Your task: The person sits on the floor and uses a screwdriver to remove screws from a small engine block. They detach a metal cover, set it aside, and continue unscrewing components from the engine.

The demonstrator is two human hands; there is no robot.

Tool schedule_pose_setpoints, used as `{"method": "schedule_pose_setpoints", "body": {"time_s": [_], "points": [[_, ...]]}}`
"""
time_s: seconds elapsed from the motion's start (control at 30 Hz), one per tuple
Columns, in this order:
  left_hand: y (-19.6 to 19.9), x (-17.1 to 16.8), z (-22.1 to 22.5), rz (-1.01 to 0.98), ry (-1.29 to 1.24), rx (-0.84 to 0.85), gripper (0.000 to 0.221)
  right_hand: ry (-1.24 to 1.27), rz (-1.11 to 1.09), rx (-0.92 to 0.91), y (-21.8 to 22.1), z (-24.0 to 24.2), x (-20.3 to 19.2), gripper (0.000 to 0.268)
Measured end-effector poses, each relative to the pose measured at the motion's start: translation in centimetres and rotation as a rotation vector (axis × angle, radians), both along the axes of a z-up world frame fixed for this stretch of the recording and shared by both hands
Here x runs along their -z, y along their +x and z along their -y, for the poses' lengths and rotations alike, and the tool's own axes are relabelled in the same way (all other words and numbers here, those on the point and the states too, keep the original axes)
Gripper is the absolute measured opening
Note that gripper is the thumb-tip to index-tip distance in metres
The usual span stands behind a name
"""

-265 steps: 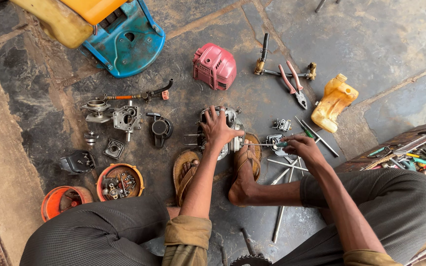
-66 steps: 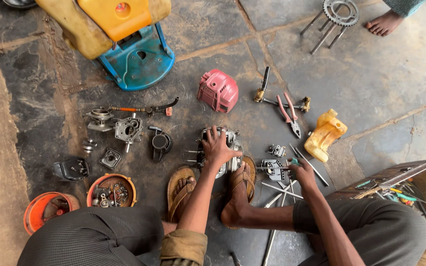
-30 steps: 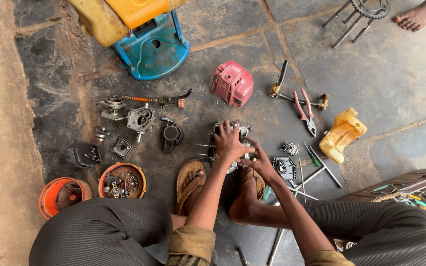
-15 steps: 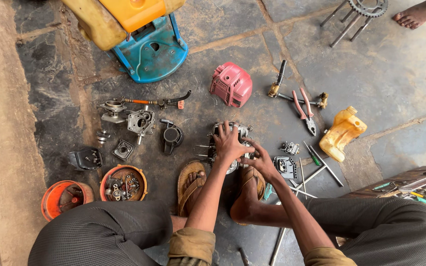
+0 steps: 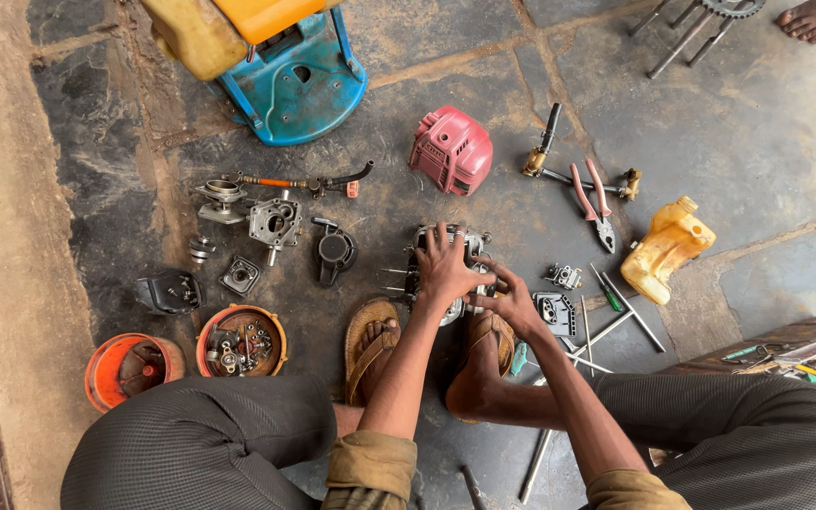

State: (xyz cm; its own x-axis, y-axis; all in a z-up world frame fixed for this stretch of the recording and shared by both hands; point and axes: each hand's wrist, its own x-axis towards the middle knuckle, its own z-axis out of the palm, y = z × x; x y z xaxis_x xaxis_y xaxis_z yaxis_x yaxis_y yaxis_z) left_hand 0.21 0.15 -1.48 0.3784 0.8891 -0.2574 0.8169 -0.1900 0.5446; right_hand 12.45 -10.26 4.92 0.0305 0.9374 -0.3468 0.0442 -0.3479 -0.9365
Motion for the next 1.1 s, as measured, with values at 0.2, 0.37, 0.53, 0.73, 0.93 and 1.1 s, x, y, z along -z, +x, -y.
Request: {"method": "schedule_pose_setpoints", "body": {"time_s": [0.2, 0.37, 0.53, 0.73, 0.93, 1.1], "points": [[-0.2, 0.3, 0.0, 0.015, 0.009, 0.039, 0.126, 0.053, -0.02, 0.001, -0.1, 0.0, -0.2, 0.079], [-0.6, -0.1, -0.1, 0.077, -0.02, 0.004, 0.117, 0.066, 0.061, 0.01, 0.7, 0.3, 1.9, 0.082], [-0.8, 0.1, -0.3, 0.156, 0.007, -0.06, 0.103, 0.197, 0.216, 0.02, 1.8, 0.3, 4.3, 0.097], [-0.8, 0.7, -0.4, 0.174, 0.071, -0.089, 0.087, -0.026, 0.099, 0.114, 3.5, 1.5, 3.0, 0.088], [-1.2, 0.0, -0.3, 0.228, 0.158, -0.13, 0.066, 0.054, 0.006, 0.147, 3.7, 1.6, 0.4, 0.082], [-1.7, -2.3, 0.2, 0.325, 0.236, -0.19, 0.047, -0.032, 0.267, 0.16, 3.3, 1.2, -2.3, 0.081]]}}
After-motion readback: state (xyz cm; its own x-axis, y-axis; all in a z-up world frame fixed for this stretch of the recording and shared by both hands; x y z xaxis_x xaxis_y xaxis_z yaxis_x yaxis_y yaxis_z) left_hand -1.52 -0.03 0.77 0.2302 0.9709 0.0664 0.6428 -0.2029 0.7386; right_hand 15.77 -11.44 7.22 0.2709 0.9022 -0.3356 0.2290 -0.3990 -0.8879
